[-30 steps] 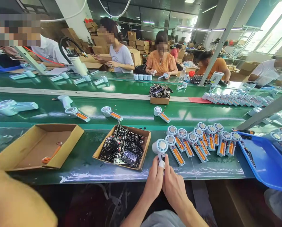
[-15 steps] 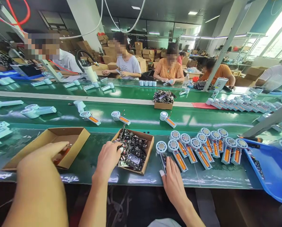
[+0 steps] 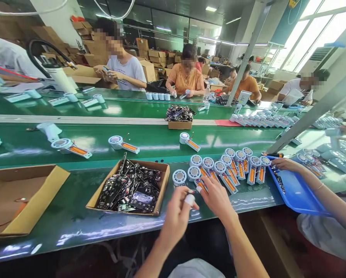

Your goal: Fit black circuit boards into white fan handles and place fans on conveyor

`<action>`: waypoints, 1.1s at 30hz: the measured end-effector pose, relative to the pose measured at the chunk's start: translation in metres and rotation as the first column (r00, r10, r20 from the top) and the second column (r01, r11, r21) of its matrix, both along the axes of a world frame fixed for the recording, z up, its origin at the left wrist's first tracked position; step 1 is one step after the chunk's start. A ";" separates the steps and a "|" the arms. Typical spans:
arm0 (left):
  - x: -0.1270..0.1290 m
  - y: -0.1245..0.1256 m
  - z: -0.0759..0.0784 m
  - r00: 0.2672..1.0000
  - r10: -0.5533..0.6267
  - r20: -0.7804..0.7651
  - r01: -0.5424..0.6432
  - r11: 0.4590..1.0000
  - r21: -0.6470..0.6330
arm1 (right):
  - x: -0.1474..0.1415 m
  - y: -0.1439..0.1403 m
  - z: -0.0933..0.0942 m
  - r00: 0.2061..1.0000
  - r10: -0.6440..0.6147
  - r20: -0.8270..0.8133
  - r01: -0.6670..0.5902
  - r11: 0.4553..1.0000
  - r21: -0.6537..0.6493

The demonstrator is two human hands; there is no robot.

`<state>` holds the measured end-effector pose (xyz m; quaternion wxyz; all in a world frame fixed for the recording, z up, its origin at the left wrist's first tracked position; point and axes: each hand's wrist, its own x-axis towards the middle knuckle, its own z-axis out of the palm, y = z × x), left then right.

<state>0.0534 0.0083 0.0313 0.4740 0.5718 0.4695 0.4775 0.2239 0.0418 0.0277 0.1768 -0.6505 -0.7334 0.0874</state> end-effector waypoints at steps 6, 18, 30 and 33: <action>0.026 -0.015 -0.046 0.967 -0.102 -0.235 0.081 0.992 -0.100 | -0.014 0.011 -0.010 0.995 -0.094 -0.030 0.094 0.995 -0.021; -0.001 -0.023 -0.053 0.981 0.055 -0.185 -0.059 0.998 -0.019 | -0.011 -0.051 -0.019 0.993 -0.002 0.119 -0.054 0.886 0.461; 0.005 -0.009 -0.051 0.982 0.147 0.123 -0.102 0.945 -0.312 | -0.009 -0.034 -0.030 0.919 0.373 -0.129 -0.347 0.920 0.185; 0.005 -0.012 -0.051 0.990 0.103 0.096 -0.066 0.942 -0.328 | -0.011 -0.037 -0.033 0.935 0.260 -0.241 -0.230 0.962 0.144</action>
